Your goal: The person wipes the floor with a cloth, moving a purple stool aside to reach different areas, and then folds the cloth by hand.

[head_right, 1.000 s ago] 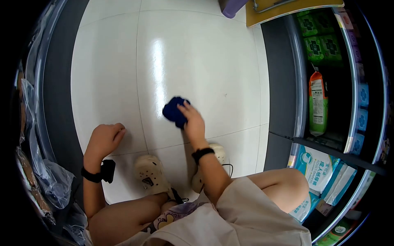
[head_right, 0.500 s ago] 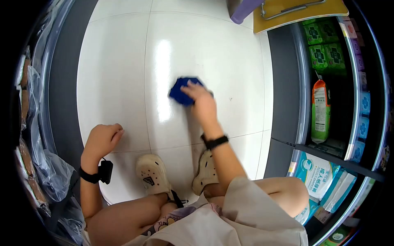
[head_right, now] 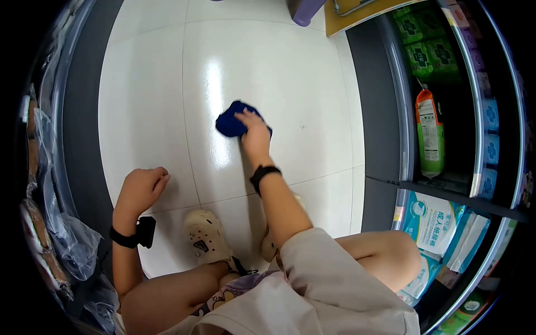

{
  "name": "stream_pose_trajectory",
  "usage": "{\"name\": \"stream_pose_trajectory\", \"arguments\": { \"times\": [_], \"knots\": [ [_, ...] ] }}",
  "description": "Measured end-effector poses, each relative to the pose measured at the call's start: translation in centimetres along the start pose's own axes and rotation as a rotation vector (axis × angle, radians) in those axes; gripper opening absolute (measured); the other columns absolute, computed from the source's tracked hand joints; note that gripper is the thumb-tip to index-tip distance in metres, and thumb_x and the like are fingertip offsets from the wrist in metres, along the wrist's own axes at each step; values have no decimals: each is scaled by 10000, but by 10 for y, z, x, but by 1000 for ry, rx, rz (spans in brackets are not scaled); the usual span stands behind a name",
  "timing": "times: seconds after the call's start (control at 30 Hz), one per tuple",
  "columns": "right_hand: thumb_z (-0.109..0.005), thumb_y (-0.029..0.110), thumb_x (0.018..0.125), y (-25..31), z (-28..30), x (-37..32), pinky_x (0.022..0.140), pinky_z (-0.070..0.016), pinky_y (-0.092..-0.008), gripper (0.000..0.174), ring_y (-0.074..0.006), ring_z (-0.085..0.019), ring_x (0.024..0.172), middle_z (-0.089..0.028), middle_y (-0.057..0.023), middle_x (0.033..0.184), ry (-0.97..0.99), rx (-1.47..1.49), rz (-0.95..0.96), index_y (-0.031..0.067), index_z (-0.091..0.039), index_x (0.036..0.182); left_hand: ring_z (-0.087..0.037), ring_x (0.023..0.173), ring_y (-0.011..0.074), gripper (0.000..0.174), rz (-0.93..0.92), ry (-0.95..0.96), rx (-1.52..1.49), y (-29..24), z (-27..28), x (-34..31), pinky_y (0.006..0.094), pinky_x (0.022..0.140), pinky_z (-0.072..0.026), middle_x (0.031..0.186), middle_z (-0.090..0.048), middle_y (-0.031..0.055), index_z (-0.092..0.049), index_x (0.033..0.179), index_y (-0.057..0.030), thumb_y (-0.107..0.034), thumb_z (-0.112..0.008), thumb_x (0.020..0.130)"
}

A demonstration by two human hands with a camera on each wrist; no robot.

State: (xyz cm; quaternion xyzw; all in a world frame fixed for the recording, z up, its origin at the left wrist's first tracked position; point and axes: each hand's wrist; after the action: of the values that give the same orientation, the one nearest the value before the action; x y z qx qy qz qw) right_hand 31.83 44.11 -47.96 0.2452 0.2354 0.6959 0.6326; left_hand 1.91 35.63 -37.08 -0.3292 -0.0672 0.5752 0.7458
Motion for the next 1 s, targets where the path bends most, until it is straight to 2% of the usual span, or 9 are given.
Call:
{"name": "stream_pose_trajectory", "arguments": {
  "times": [0.1, 0.23, 0.27, 0.47, 0.7, 0.83, 0.9, 0.97, 1.0],
  "knots": [
    [-477, -145, 665, -27, 14, 54, 988, -461, -341, 592, -328, -594, 1160, -645, -166, 1210, 19, -33, 51, 123, -691, 1148, -607, 649, 371, 200, -12, 5, 1, -5, 3, -4, 442, 620, -476, 690, -630, 171, -650, 848, -36, -209, -569, 907],
    [-597, -110, 749, -37, 64, 110, 939, -480, -276, 480, -138, -627, 1035, -704, -75, 1109, 361, 126, -142, 108, -696, 1165, -609, 656, 373, 205, -3, -26, -9, -10, 11, -13, 445, 628, -478, 702, -636, 168, -653, 846, -34, -210, -568, 907],
    [-604, -123, 758, -45, 81, 121, 951, -482, -279, 480, -146, -626, 1038, -686, -63, 1161, 362, 224, 6, 80, -678, 1186, -610, 657, 374, 204, 5, -27, -3, -11, 12, -16, 445, 629, -479, 703, -637, 167, -654, 849, -33, -210, -569, 906],
    [-608, -67, 850, 17, 239, 126, 996, -462, -292, 475, -172, -620, 1051, -652, -66, 1175, 464, 294, -241, 69, -588, 1306, -608, 640, 358, 181, 5, -82, 12, -8, 6, -25, 447, 617, -479, 683, -634, 142, -639, 806, -47, -194, -578, 893],
    [-608, -58, 850, -45, 354, 50, 991, -467, -302, 498, -179, -615, 1081, -643, -84, 1201, 204, 332, -492, 64, -558, 1330, -616, 644, 348, 185, -8, 27, 56, -33, 5, -3, 430, 611, -475, 687, -637, 149, -654, 852, -41, -203, -580, 902],
    [-643, -51, 831, -119, 329, -34, 924, -502, -293, 473, -177, -633, 1016, -662, -82, 1148, -73, 172, -642, 87, -607, 1282, -600, 632, 360, 186, -48, 58, 103, -50, -1, 10, 449, 609, -468, 684, -631, 141, -631, 817, -53, -212, -584, 901],
    [-630, -41, 817, -220, 293, -86, 923, -508, -319, 460, -232, -655, 1015, -674, -111, 1154, -145, 58, -581, 87, -623, 1259, -599, 633, 362, 187, -61, 88, 144, -56, -3, 15, 454, 611, -465, 684, -631, 142, -633, 821, -57, -218, -584, 905],
    [-603, -30, 804, -229, 246, -119, 983, -475, -351, 514, -313, -618, 1123, -636, -162, 1237, -80, -306, -786, 102, -584, 1301, -599, 634, 362, 179, -54, 147, 155, -64, 1, 16, 457, 613, -462, 671, -627, 149, -646, 837, -62, -217, -588, 906],
    [-591, -23, 804, -231, 218, -139, 1010, -451, -358, 544, -340, -574, 1177, -599, -178, 1281, -254, -291, -653, 116, -554, 1330, -598, 632, 362, 177, -41, 173, 167, -65, 3, 15, 458, 611, -461, 666, -625, 151, -650, 843, -62, -217, -589, 906]
  ]
}}
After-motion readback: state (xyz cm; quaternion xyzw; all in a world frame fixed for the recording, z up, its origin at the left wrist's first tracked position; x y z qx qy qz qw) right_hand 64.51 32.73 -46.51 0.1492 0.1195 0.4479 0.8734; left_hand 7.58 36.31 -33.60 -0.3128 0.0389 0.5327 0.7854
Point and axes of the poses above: each hand's wrist, its own x-axis towards the middle knuckle, its own z-axis out of the back of the hand, y = z × x
